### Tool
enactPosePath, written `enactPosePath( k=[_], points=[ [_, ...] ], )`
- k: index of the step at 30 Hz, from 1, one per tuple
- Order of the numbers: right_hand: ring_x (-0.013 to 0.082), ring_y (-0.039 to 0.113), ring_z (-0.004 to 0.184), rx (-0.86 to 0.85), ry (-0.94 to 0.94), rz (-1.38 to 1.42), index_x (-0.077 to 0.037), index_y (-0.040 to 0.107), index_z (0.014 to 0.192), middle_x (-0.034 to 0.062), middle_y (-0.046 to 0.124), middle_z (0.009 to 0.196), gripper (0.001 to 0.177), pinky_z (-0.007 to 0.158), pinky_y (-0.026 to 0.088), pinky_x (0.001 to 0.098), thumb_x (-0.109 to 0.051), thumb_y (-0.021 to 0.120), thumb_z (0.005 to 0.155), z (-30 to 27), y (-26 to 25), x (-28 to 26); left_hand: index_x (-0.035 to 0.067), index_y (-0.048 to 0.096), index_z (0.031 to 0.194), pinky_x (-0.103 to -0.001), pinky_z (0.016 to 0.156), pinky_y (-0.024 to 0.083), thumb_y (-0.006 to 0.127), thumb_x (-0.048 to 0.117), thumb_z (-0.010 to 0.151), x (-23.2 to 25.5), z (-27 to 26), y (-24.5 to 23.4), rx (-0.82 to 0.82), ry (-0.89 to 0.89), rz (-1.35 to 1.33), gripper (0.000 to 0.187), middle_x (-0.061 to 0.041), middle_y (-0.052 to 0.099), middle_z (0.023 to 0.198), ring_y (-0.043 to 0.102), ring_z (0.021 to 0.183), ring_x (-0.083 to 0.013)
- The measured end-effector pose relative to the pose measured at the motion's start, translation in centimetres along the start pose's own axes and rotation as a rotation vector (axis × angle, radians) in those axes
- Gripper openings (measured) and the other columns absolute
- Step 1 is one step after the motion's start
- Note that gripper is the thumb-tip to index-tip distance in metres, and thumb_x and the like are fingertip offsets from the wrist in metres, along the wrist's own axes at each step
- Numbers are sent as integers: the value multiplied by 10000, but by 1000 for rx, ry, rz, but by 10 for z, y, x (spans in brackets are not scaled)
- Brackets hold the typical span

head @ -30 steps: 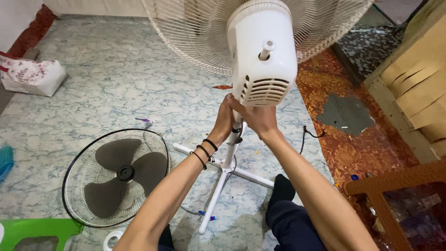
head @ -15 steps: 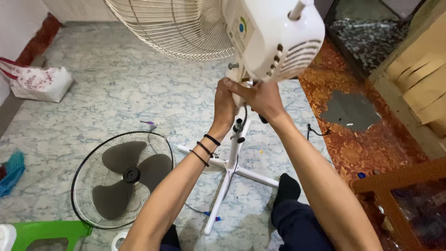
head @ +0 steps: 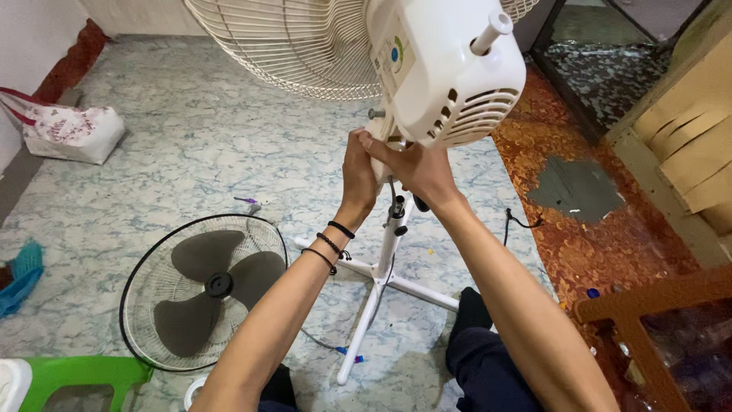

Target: The person assembles a standing electric fan by attaching the front grille to the motor housing and securing it with a screwdriver. They then attach the rear grille and tighten the central nut to complete the assembly.

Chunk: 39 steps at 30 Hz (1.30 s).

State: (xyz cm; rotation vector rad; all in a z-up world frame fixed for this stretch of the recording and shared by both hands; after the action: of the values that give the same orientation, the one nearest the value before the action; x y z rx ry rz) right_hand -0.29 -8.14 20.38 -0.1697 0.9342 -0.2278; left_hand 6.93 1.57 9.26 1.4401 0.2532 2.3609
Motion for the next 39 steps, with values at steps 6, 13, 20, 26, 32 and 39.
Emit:
enactPosePath(
  k=[6, 13, 20, 26, 32, 39],
  points=[
    [160, 715, 917, -12, 84, -138, 7, 690, 1167, 116, 762, 1033, 461, 759, 601, 321, -292, 851, 855, -2, 8, -3, 21, 589, 1171, -330, 765, 552, 286, 408, 1077, 32, -14, -10, 18, 27, 357, 500, -132, 695, 1012, 685, 881, -192],
    [174, 733, 701, -92, 334, -270, 36, 732, 1003, 144, 772, 844, 546, 631, 585, 331, -439, 857, 762, -4, 22, 13, 7, 572, 1021, -359, 755, 489, 308, 339, 1092, 45, -35, -27, 154, 116, 336, 430, -135, 606, 895, 594, 810, -232],
    [176, 718, 650, -131, 331, -274, 51, 748, 936, 160, 772, 798, 578, 597, 565, 333, -480, 853, 734, -6, 43, 15, 13, 551, 986, -347, 765, 478, 310, 314, 1085, 49, -51, -49, 256, 102, 267, 398, -112, 580, 881, 552, 819, -206],
    [165, 728, 695, -213, 437, -261, 2, 731, 1025, 137, 769, 861, 577, 632, 572, 307, -476, 868, 733, -16, 67, 15, 3, 591, 1079, -343, 788, 489, 358, 363, 1067, 75, -67, -70, 321, 112, 328, 429, -120, 623, 934, 594, 865, -204],
    [128, 654, 784, -31, 193, 114, 20, 716, 1058, 84, 742, 916, 409, 661, 548, 297, -311, 824, 843, -25, 74, -10, -2, 621, 1153, -355, 824, 490, 387, 426, 1068, 86, -98, -76, 385, 85, 378, 495, -138, 666, 991, 616, 902, -229],
    [161, 716, 772, -42, 46, -71, 13, 723, 1053, 90, 765, 889, 323, 695, 571, 313, -268, 774, 901, -49, 78, -22, -8, 583, 1251, -355, 882, 504, 428, 454, 1042, 90, -139, -75, 443, 84, 391, 530, -146, 680, 1105, 644, 991, -236]
  ],
)
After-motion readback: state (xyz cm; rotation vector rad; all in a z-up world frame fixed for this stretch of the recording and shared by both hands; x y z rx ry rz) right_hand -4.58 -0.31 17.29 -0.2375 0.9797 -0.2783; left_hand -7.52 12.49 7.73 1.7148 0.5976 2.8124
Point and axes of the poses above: each hand's wrist, its own z-axis towards the middle knuckle, its own y-axis out of the palm, x = y × z, the point moved 8 cm from there along z, towards the middle knuckle
